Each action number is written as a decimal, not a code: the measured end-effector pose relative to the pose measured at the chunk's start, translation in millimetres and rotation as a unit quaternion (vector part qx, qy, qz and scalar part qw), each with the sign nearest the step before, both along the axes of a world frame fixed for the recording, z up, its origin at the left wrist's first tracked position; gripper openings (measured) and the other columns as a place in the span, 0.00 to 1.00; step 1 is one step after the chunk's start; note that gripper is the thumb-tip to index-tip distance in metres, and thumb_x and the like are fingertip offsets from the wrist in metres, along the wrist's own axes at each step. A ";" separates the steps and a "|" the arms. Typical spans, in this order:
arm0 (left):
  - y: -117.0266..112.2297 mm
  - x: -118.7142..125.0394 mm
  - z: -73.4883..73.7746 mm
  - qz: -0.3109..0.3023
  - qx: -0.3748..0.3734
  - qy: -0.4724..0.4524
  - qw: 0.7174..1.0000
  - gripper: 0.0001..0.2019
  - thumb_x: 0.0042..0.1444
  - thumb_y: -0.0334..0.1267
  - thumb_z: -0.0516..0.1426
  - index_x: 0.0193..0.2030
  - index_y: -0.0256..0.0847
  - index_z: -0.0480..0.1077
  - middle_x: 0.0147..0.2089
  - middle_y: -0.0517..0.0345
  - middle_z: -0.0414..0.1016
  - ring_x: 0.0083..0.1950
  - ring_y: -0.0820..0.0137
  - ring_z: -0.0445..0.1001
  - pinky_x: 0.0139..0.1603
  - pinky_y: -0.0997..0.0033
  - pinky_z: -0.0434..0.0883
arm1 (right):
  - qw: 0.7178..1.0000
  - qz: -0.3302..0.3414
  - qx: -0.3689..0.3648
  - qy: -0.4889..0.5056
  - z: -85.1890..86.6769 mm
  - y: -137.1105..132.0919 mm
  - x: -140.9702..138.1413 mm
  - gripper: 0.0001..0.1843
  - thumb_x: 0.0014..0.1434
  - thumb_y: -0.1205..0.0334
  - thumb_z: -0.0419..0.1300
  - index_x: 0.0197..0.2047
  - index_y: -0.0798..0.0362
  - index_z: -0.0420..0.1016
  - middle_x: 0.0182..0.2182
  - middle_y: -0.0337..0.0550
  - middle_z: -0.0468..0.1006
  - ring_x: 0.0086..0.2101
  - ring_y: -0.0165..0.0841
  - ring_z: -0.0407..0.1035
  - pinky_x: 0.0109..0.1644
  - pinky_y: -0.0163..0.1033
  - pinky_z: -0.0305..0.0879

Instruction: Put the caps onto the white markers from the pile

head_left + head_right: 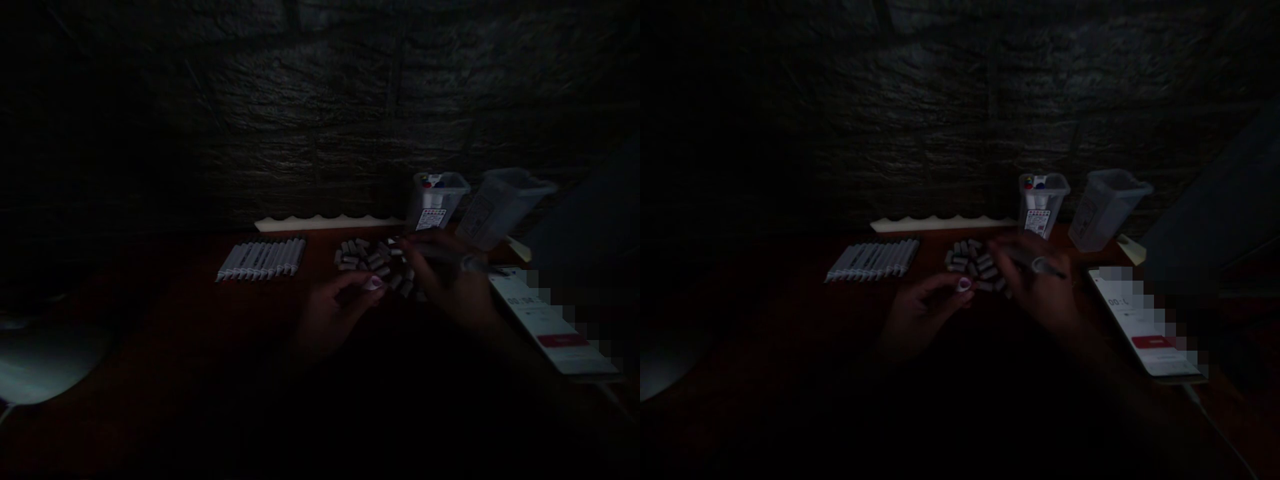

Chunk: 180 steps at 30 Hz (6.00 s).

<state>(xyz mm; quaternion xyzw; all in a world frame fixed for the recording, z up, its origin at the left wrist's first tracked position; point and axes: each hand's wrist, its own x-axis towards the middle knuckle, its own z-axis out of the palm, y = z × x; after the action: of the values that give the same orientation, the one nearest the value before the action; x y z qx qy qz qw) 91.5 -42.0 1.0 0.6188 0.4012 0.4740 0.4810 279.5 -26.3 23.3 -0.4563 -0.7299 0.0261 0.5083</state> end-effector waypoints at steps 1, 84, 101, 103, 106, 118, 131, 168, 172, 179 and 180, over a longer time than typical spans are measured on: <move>-1.3 0.9 1.1 -0.005 -0.007 -0.003 1.000 0.11 0.55 0.40 0.62 0.43 0.39 0.76 0.40 0.55 0.81 0.38 0.69 0.79 0.41 0.72 0.77 | 1.000 -0.020 -0.001 0.015 -0.2 2.4 3.0 0.07 0.61 0.57 0.59 0.38 0.50 0.77 0.33 0.43 0.80 0.33 0.35 0.75 0.37 0.40 0.70; 20.5 -4.1 -33.8 0.044 0.324 0.414 0.850 0.10 0.55 0.39 0.62 0.45 0.44 0.75 0.50 0.54 0.73 0.53 0.60 0.68 0.54 0.57 0.67 | 0.844 0.072 -0.276 0.455 1.3 8.2 -0.7 0.25 0.54 0.40 0.61 0.20 0.53 0.69 0.14 0.33 0.63 0.16 0.23 0.53 0.20 0.33 0.48; 44.7 -33.4 1.7 0.074 0.215 0.379 0.897 0.12 0.63 0.43 0.52 0.43 0.41 0.74 0.42 0.55 0.79 0.44 0.67 0.77 0.49 0.65 0.71 | 0.839 -0.010 -0.173 0.515 15.4 19.9 21.9 0.23 0.49 0.41 0.65 0.25 0.53 0.70 0.16 0.33 0.64 0.18 0.24 0.55 0.21 0.34 0.47; 46.8 -10.0 6.7 0.004 0.242 0.398 0.885 0.11 0.63 0.41 0.52 0.44 0.43 0.75 0.44 0.56 0.79 0.46 0.67 0.76 0.51 0.63 0.71 | 0.839 -0.012 -0.162 0.519 13.5 21.6 24.1 0.22 0.49 0.41 0.64 0.25 0.53 0.70 0.17 0.33 0.64 0.18 0.24 0.55 0.21 0.35 0.47; 57.7 36.6 15.7 -0.063 0.309 0.434 0.844 0.11 0.63 0.39 0.53 0.47 0.42 0.75 0.47 0.53 0.78 0.50 0.65 0.74 0.53 0.62 0.70 | 0.844 -0.007 -0.149 0.514 11.8 23.8 26.2 0.22 0.50 0.42 0.63 0.23 0.52 0.67 0.17 0.33 0.62 0.19 0.25 0.55 0.22 0.35 0.48; 87.3 103.0 16.6 -0.073 0.305 0.580 0.752 0.14 0.62 0.31 0.51 0.51 0.38 0.74 0.50 0.46 0.76 0.50 0.58 0.75 0.47 0.62 0.73 | 0.834 0.009 -0.145 0.533 8.7 28.4 29.7 0.20 0.51 0.44 0.62 0.25 0.54 0.69 0.19 0.33 0.64 0.21 0.26 0.57 0.25 0.34 0.52; 104.7 78.7 27.2 -0.022 0.248 0.574 0.780 0.10 0.61 0.32 0.53 0.42 0.40 0.76 0.44 0.49 0.78 0.48 0.61 0.74 0.48 0.64 0.70 | 0.826 -0.016 -0.139 0.546 11.8 29.7 34.1 0.21 0.49 0.43 0.64 0.25 0.54 0.70 0.19 0.33 0.65 0.20 0.25 0.56 0.24 0.34 0.52; 44.1 -27.4 9.9 -0.025 -0.158 -0.210 0.965 0.08 0.56 0.39 0.62 0.42 0.42 0.74 0.44 0.56 0.78 0.42 0.71 0.76 0.46 0.68 0.74 | 0.895 0.145 -0.254 0.338 3.8 -13.4 -25.1 0.14 0.56 0.49 0.63 0.38 0.50 0.74 0.29 0.38 0.76 0.28 0.30 0.70 0.29 0.34 0.67; 41.9 -22.4 8.8 -0.078 -0.175 -0.293 0.937 0.08 0.50 0.36 0.66 0.35 0.37 0.75 0.34 0.59 0.77 0.37 0.73 0.75 0.42 0.72 0.72 | 0.922 0.153 -0.213 0.284 1.5 -14.6 -30.2 0.10 0.57 0.52 0.62 0.37 0.49 0.75 0.33 0.38 0.77 0.34 0.31 0.72 0.35 0.36 0.70; 35.9 -19.8 3.9 -0.079 -0.117 -0.171 0.975 0.10 0.52 0.39 0.65 0.39 0.38 0.75 0.36 0.59 0.76 0.36 0.74 0.73 0.40 0.74 0.69 | 0.927 0.114 -0.223 0.278 -1.7 -10.4 -25.2 0.12 0.54 0.52 0.65 0.38 0.50 0.78 0.35 0.42 0.80 0.36 0.35 0.74 0.39 0.41 0.73; 35.6 -21.8 5.6 -0.073 -0.089 -0.121 0.986 0.09 0.53 0.40 0.64 0.39 0.38 0.75 0.36 0.59 0.75 0.36 0.74 0.72 0.39 0.74 0.68 | 0.925 0.109 -0.230 0.282 -1.3 -9.9 -23.9 0.13 0.53 0.52 0.66 0.37 0.51 0.78 0.34 0.42 0.81 0.35 0.35 0.74 0.39 0.42 0.73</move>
<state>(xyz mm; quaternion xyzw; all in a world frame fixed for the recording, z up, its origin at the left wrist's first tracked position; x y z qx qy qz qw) 69.7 -6.4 6.6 0.5391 0.3347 0.4711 0.6128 255.6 -36.2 22.0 -0.4522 -0.5754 0.3760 0.5684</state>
